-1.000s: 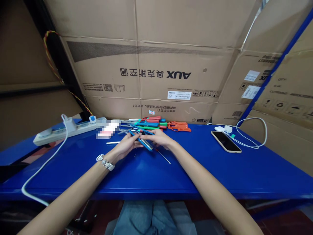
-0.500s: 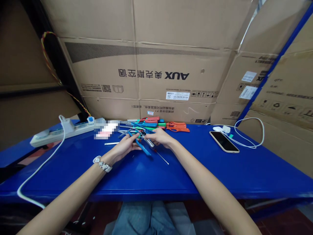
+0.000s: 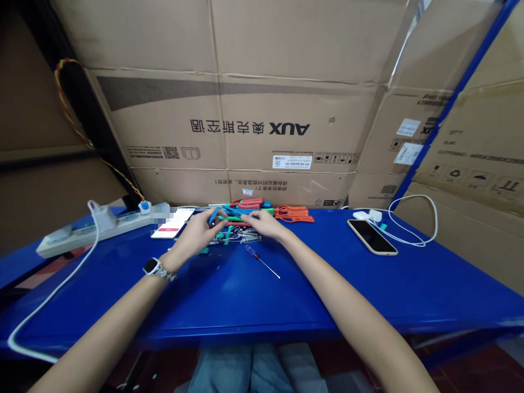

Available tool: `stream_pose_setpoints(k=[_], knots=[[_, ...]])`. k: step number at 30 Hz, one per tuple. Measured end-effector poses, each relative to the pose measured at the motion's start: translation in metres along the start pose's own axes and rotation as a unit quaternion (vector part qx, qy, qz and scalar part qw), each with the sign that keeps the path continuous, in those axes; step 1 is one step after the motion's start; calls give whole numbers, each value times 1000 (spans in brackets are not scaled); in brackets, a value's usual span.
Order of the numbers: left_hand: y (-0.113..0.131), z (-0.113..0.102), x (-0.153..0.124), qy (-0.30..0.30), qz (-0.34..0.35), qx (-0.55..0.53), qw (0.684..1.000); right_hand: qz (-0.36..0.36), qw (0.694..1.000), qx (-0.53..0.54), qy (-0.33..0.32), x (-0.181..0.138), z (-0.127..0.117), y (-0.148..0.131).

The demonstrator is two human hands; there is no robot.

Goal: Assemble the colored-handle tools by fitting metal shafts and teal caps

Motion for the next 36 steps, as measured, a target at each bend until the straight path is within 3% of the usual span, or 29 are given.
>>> stream_pose_setpoints(k=[3,6,10,13,17,22,28,32,34,36], knots=[[6,2,9,-14,31,19,999,-17,1000,15,17,-5,0,-1],[6,6,12,37,-23,-130,991,-47,998,35,34,-17,4,-4],[4,22,6,73,-155,-364,915,-82,993,64,64,-40,17,-19],[10,36,4,55,-180,-452,872,-88,992,-1,85,-55,28,-37],[16,49,10,69,-186,-510,837,-62,984,-140,92,-67,35,-55],[22,67,20,139,-247,-506,814,-39,979,-178,89,-75,21,-55],[44,105,37,135,-233,-532,803,-85,989,-41,113,-87,-15,-35],[52,132,50,44,-220,-563,795,-81,990,-54,103,-93,-42,-12],[50,137,57,11,-192,-522,831,-69,989,-83,104,-93,-61,2],[41,137,65,21,-164,-435,885,-70,983,-127,109,-91,-84,15]])
Point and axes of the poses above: each hand's wrist, its own x-axis towards the middle knuckle, its own z-axis out of the palm, y = z × x, the point moved 4 cm from there along x, towards the middle knuckle, and after that the axes turned 6 degrees about -z, right-handed, at the moved point
